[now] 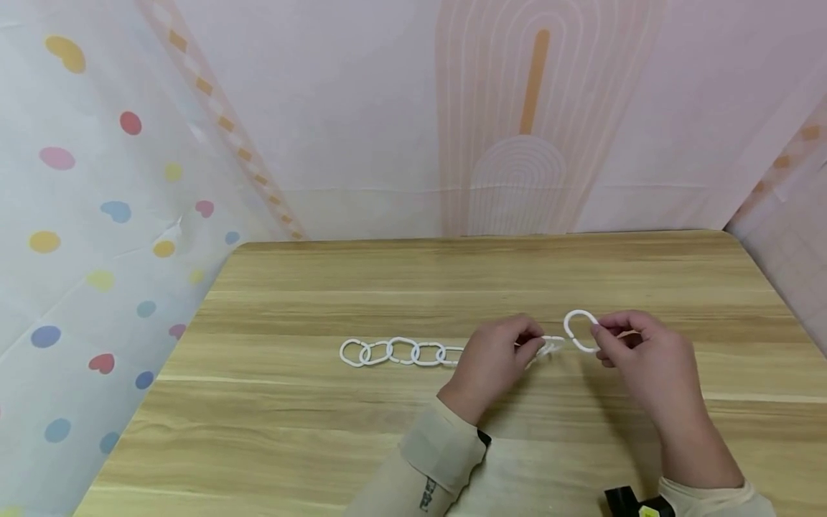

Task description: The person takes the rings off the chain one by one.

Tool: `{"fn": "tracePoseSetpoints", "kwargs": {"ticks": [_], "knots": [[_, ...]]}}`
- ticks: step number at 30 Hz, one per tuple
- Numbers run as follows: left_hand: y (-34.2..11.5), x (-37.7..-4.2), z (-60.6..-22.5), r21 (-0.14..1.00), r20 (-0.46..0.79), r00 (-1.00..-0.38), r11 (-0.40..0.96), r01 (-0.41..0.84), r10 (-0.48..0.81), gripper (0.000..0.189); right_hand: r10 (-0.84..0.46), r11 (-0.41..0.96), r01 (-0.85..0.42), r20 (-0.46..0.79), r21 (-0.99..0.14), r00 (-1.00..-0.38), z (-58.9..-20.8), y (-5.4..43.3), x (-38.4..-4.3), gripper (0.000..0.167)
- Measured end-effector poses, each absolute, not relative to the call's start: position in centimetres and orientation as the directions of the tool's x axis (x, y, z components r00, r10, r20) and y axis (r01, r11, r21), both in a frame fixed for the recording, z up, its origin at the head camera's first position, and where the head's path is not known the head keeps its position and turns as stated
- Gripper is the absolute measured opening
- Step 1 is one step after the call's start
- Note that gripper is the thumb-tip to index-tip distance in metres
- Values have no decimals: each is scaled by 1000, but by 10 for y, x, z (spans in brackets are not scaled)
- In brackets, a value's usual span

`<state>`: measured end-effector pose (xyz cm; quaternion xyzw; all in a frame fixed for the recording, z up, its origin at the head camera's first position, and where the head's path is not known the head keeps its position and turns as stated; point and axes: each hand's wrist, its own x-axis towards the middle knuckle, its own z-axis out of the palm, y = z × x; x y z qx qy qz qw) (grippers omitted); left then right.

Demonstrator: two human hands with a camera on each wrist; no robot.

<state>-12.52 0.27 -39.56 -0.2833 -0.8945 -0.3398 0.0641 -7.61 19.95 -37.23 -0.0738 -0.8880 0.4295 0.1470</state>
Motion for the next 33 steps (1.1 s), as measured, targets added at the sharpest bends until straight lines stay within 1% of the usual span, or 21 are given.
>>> {"fn": "tracePoseSetpoints", "kwargs": {"ticks": [3, 7, 11, 14, 21, 33], "knots": [[1, -126, -395, 600, 303, -839, 594, 536, 452, 5, 270, 600, 23, 176, -799, -947, -373, 205, -77, 19], [0, -127, -393, 610, 299, -842, 588, 531, 449, 5, 274, 613, 32, 174, -789, -946, -375, 212, -78, 18], [-1, -127, -392, 612, 295, -846, 592, 525, 445, 5, 278, 674, 25, 223, -738, -934, -377, 221, -78, 19], [-1, -127, -392, 625, 286, -850, 586, 516, 443, 5, 293, 709, 52, 227, -703, -929, -378, 232, -76, 20], [-1, -127, -392, 653, 270, -857, 571, 498, 439, 5, 350, 695, 164, 131, -700, -927, -384, 257, -76, 28], [-1, -127, -391, 653, 264, -864, 579, 488, 429, 4, 324, 699, 175, 89, -693, -942, -404, 269, -81, 31]]}}
